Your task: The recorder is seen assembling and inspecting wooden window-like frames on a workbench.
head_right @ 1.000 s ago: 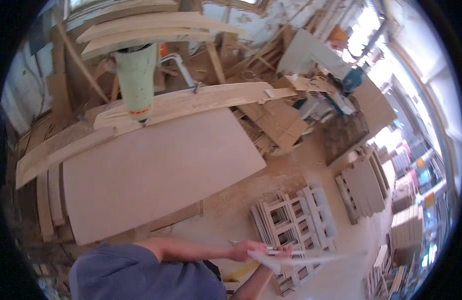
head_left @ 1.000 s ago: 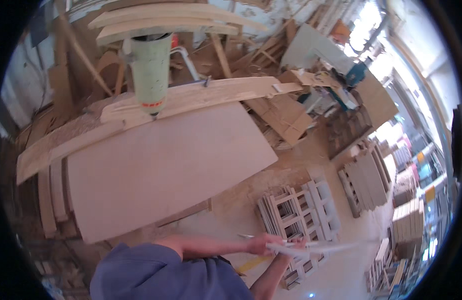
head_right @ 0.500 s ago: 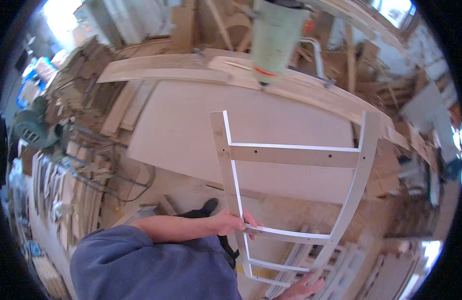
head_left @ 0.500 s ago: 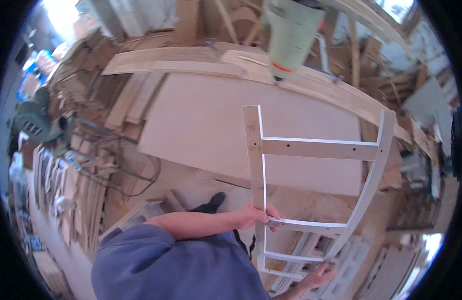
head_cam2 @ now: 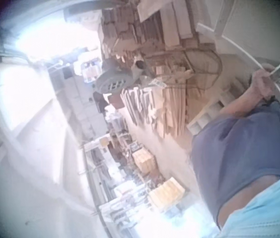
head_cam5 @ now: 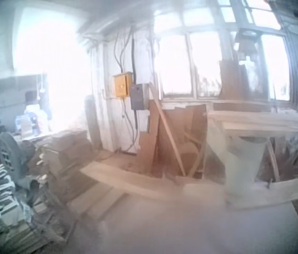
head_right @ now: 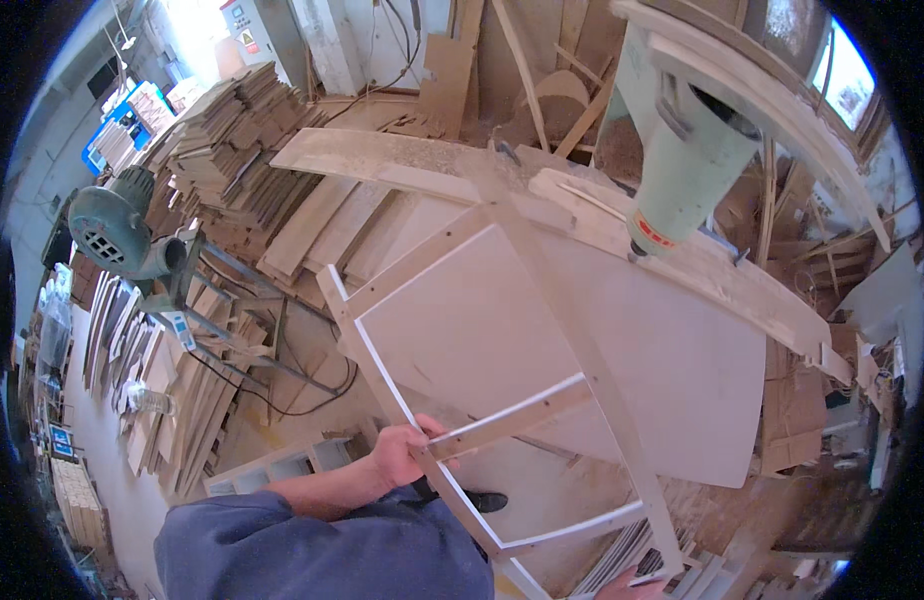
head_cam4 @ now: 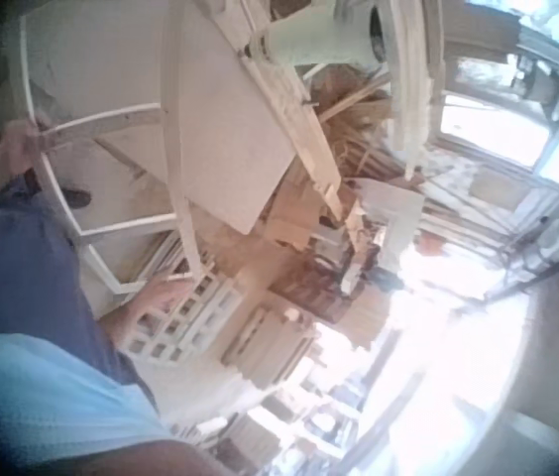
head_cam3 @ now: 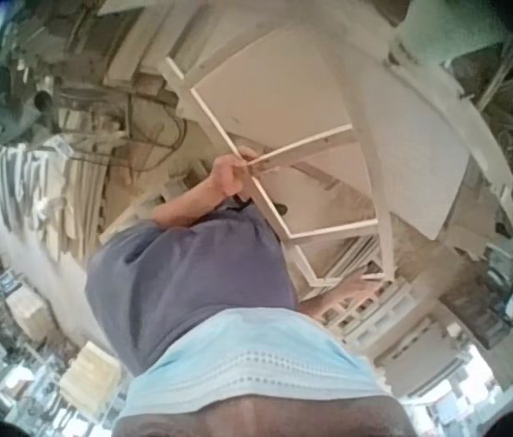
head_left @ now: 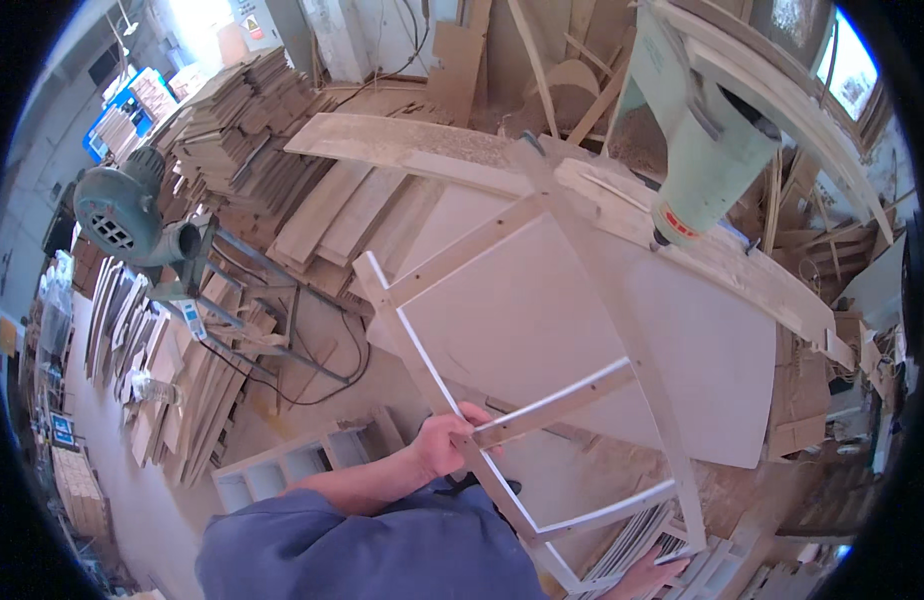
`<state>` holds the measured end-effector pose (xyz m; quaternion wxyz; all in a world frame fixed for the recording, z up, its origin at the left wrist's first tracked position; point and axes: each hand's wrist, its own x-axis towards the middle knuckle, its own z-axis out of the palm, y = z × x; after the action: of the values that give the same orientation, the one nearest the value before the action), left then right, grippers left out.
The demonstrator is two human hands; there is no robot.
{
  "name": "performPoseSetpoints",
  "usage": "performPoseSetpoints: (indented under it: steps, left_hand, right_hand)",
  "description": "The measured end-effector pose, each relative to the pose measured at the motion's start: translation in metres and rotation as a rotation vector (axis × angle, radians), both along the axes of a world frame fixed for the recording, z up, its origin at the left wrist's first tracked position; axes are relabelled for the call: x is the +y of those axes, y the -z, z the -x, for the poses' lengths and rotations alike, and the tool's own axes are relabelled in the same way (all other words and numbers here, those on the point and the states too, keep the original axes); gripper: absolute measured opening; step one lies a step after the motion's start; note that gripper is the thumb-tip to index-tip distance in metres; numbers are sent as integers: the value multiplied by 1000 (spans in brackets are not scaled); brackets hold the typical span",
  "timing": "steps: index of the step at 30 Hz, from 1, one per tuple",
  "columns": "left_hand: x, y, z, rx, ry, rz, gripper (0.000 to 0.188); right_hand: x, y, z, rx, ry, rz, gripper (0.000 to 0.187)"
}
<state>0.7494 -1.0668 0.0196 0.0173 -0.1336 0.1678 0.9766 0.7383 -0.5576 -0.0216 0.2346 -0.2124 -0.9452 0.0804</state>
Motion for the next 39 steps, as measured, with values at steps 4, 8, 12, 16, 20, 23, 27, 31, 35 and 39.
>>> performPoseSetpoints:
  steps: [4,8,12,16,20,23,27,31,35,39]
  left_hand:
    - [-63,-4,-1,-136,-123,80,31]
    - [-131,-8,-9,-174,-201,76,29]
    - [-187,-17,-9,-265,-339,25,27]
    - [-243,9,-3,-235,-370,60,27]
    - [-271,13,-5,-276,-450,76,28]
    - [-283,30,-6,-268,-496,77,28]
    - [-283,56,-6,-281,-527,55,28]
    - [-274,51,2,-315,-586,23,29]
    - [-279,48,12,-299,-604,84,27]
    - [-282,51,18,-351,-583,151,31]
  right_hand:
    - [-45,6,38,-71,150,397,56]
    - [-118,2,61,96,-108,560,46]
    - [-211,-54,95,-110,-241,746,44]
    - [-250,-45,127,-355,-335,753,50]
    - [-293,-40,135,-145,-442,676,53]
    - [-302,-23,148,-231,-452,679,56]
    - [-319,-25,154,-152,-515,604,38]
    - [-339,-26,148,-34,-589,215,47]
    - [-336,-31,154,-278,-673,268,65]
    - [-337,-15,161,-206,-775,179,53]
